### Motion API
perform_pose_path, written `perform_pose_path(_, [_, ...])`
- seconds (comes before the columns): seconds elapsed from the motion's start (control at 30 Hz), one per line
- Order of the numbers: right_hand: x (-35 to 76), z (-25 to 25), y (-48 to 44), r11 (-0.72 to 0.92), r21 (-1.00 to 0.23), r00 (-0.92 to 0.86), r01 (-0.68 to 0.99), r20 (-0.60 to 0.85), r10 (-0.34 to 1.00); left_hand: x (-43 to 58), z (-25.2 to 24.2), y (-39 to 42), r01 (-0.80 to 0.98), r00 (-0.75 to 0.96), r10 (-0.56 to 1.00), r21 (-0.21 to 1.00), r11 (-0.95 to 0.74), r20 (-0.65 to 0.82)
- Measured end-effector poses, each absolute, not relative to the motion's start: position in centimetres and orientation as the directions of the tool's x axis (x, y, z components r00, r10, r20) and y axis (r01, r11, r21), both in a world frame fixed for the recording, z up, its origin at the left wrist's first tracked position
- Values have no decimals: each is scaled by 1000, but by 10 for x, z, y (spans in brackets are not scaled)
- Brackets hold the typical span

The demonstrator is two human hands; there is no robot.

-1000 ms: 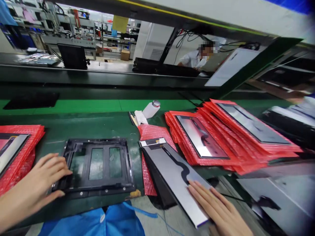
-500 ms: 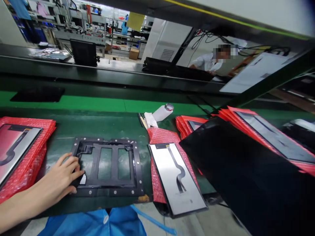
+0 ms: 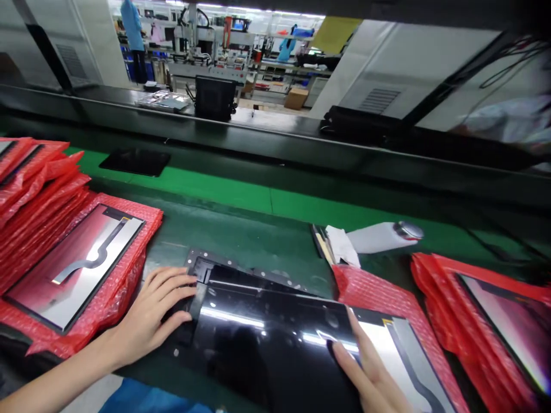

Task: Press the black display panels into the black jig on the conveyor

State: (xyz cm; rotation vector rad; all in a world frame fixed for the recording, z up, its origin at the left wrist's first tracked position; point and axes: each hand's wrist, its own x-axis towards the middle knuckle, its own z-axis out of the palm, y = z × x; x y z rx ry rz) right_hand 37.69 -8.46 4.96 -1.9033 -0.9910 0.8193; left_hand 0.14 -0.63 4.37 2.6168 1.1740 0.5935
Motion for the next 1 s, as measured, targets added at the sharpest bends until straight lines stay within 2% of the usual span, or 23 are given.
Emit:
perform_pose_path(0.07, [347,58,-66,-372,-898,452,236,-238,860,1,40,-3,676,607,748,320,-664,268])
perform_pose_path(0.13, [331,62,-55,-368,-904,429,218,-250,868,2,37,-1,688,622,749,297,-662,228])
perform_pose_path(0.47, [339,47,-47,-354,-871,372,341,-220,902,2,21,6,701,611,760,294,-650,223])
perform_pose_path(0.8, [326,53,-43,-347,-888,396,301,-215,893,2,19,6,704,594,778,336,-626,203])
perform_pose_path(1.0, [345,27,-44,-366,-863,401,350,-215,890,2,18,6,697,593,780,356,-622,201])
